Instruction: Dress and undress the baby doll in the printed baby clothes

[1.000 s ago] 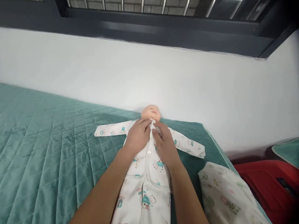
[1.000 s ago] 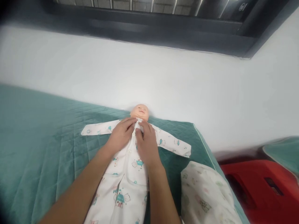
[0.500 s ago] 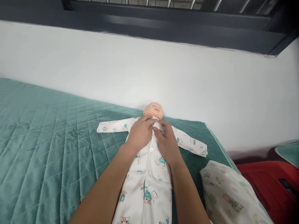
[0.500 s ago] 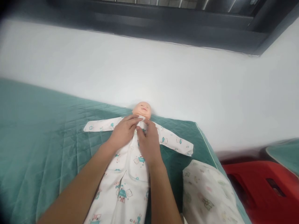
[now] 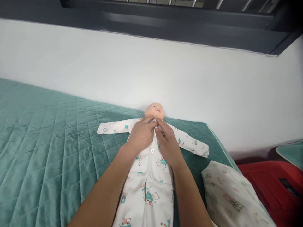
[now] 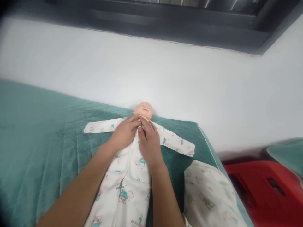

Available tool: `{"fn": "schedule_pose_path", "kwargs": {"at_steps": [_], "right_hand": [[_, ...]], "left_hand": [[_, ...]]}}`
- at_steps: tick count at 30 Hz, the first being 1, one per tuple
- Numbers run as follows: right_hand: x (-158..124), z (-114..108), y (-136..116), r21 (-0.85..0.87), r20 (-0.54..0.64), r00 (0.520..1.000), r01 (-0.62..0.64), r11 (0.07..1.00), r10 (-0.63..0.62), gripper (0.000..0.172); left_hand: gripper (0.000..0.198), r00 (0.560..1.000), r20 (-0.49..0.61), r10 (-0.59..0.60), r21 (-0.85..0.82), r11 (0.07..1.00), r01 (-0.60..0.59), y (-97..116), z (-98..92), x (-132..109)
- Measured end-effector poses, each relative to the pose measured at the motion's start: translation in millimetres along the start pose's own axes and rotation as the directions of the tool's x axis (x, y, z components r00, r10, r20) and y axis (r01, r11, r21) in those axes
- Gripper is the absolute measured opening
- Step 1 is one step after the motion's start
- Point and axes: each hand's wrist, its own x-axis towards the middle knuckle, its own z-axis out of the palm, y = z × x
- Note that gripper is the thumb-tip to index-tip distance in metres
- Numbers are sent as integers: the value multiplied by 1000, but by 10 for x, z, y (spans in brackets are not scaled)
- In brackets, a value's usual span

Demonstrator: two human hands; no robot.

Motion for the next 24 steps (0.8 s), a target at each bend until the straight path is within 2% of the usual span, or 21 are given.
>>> {"fn": "schedule_pose_path", "kwargs": {"at_steps": [3,7,17,24], "right_hand": [[1,6,-15,11,-33,999,-39,999,40,41],[-4,7,-38,29,-63,995,-73,997,75,36],[-18,-2,-108,-21,-113,990,-91,996,88,30],[-23,-5,-112,-25,-127,990,-69,997,65,24]], "left_hand": [[39,996,-84,-22,-107,994,13,-19,21,7],[37,977,-141,-159,-221,967,126,-45,42,23],[41,993,-98,-68,-36,997,65,-49,42,10],[40,988,-129,-83,-24,996,80,-12,31,-9]]}}
